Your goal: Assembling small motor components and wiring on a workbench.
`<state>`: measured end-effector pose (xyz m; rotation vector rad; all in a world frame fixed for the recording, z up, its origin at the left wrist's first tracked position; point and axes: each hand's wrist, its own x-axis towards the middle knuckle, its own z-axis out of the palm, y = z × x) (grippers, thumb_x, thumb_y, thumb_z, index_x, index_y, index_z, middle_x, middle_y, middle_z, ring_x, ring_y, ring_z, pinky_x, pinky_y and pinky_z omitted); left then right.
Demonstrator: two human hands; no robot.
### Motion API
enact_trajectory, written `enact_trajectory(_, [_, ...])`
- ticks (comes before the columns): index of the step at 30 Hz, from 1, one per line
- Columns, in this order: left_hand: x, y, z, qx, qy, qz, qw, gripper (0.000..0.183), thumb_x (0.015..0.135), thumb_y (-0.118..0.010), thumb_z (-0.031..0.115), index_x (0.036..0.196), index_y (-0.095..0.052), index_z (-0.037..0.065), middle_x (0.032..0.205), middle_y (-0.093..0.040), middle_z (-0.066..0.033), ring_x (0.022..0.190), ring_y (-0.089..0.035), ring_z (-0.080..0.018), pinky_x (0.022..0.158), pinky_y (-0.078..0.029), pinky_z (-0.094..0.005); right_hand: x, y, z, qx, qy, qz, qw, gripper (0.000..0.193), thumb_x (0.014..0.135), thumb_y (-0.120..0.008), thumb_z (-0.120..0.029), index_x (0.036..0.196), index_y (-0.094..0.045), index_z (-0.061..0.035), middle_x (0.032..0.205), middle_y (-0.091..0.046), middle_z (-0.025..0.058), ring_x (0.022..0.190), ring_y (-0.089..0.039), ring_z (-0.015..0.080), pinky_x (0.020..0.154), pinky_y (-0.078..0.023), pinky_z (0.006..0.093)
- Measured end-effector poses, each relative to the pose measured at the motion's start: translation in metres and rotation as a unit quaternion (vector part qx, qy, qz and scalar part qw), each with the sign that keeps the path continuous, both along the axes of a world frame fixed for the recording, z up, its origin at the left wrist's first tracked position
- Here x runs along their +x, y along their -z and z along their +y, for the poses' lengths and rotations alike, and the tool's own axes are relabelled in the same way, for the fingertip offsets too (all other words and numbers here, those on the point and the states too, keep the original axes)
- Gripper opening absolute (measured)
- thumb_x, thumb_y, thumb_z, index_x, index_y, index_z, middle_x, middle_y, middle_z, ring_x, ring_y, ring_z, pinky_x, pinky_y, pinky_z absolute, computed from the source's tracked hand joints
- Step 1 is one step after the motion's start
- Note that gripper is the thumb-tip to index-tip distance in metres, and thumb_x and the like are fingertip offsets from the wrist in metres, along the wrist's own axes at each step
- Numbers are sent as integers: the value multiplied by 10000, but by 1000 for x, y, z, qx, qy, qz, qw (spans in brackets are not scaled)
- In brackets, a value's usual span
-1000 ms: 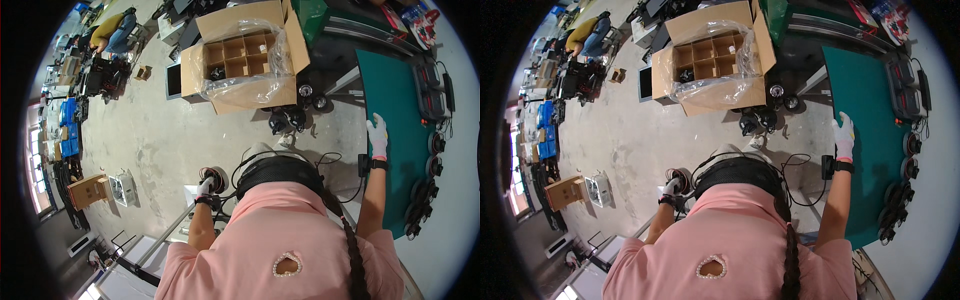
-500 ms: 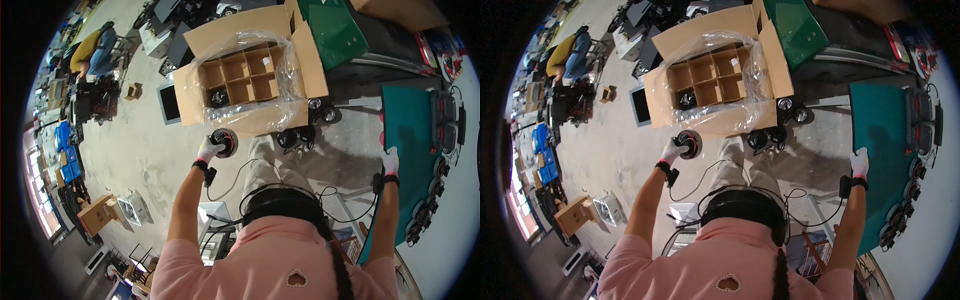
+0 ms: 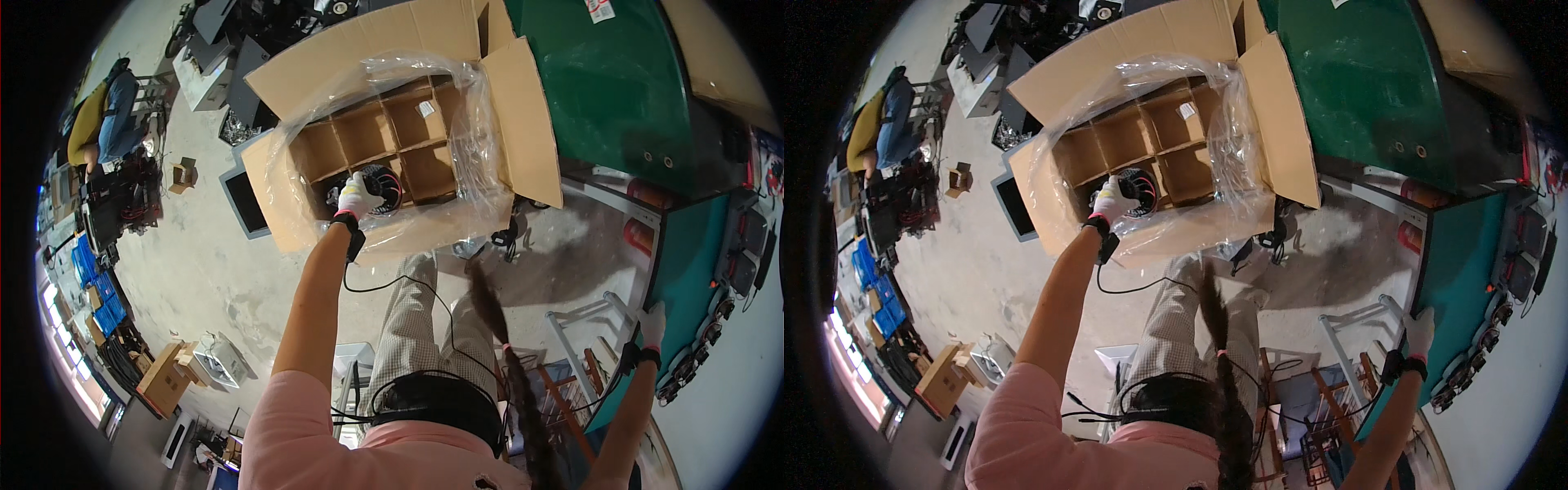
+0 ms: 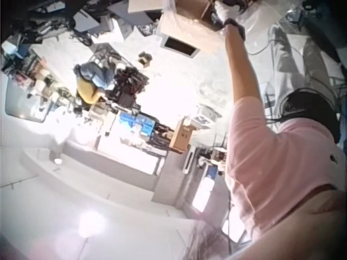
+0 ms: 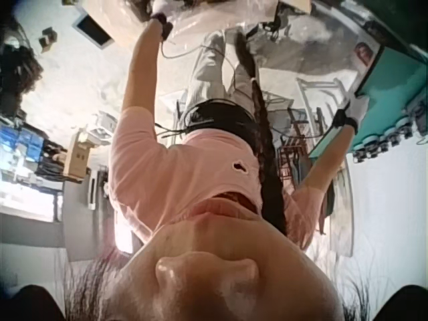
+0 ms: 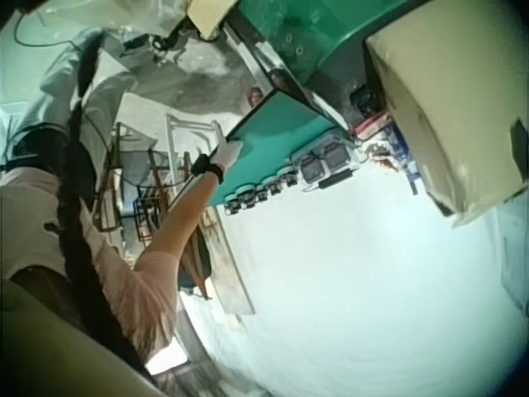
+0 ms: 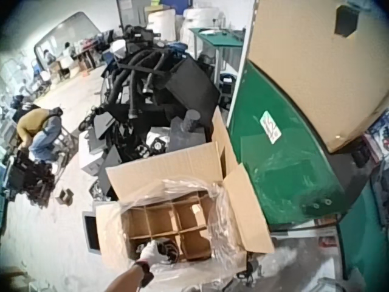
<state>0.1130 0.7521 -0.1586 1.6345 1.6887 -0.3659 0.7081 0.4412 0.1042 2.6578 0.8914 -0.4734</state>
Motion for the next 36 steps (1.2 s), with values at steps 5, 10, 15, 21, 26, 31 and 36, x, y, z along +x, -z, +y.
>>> enact_trajectory(5, [7,43,12,-17,-18,-15,1000,775,530,-783,321,1167,-427,60,1130,-519,-200,1032,-535,-334,865,-457,-383,24,13,-25,23,-10,-13,1000,430,676,-674,-239,918,-438,25,818,-536,191,772,-527,392,684,-419,430])
enact_trajectory(10, [13,66,14,-15,-1,1,1000,747,541,-776,305,1168,-432,87,1144,-504,-184,1040,-532,-322,863,-459,-386,23,10,-19,-50,14,-22,998,500,706,-687,-290,1020,-454,21,857,-552,177,810,-551,354,702,-432,417])
enact_trajectory(15, [19,95,6,20,35,31,999,703,566,-757,290,1162,-430,109,1106,-500,-156,1043,-517,-317,849,-459,-402,25,8,-24,-40,30,-17,999,480,710,-689,-300,1017,-466,-7,765,-508,135,729,-531,319,651,-425,406])
enact_trajectory(21, [18,120,3,48,61,45,996,675,581,-751,275,1142,-418,101,1081,-496,-156,1036,-506,-322,841,-455,-410,28,10,-26,-13,44,20,999,459,703,-702,-272,1003,-481,-4,785,-518,127,723,-528,268,651,-431,368])
enact_trajectory(26, [24,123,0,32,91,62,993,681,589,-749,249,1161,-416,88,1111,-480,-166,1074,-478,-329,861,-447,-401,29,5,-27,-27,46,16,998,409,706,-686,-189,1004,-482,2,797,-518,100,701,-479,223,650,-435,350])
enact_trajectory(31, [26,122,-3,57,122,73,988,684,605,-728,184,1213,-424,110,1148,-470,-167,1068,-482,-338,859,-455,-399,24,7,-21,-36,41,1,999,406,688,-694,-183,970,-472,7,742,-477,90,660,-451,230,626,-427,344])
enact_trajectory(36, [24,124,-2,58,150,86,983,712,601,-734,174,1231,-409,113,1189,-460,-150,1097,-473,-322,893,-436,-395,26,4,-26,-34,13,-8,999,383,684,-701,-217,839,-424,-3,682,-402,80,615,-397,242,585,-401,360])
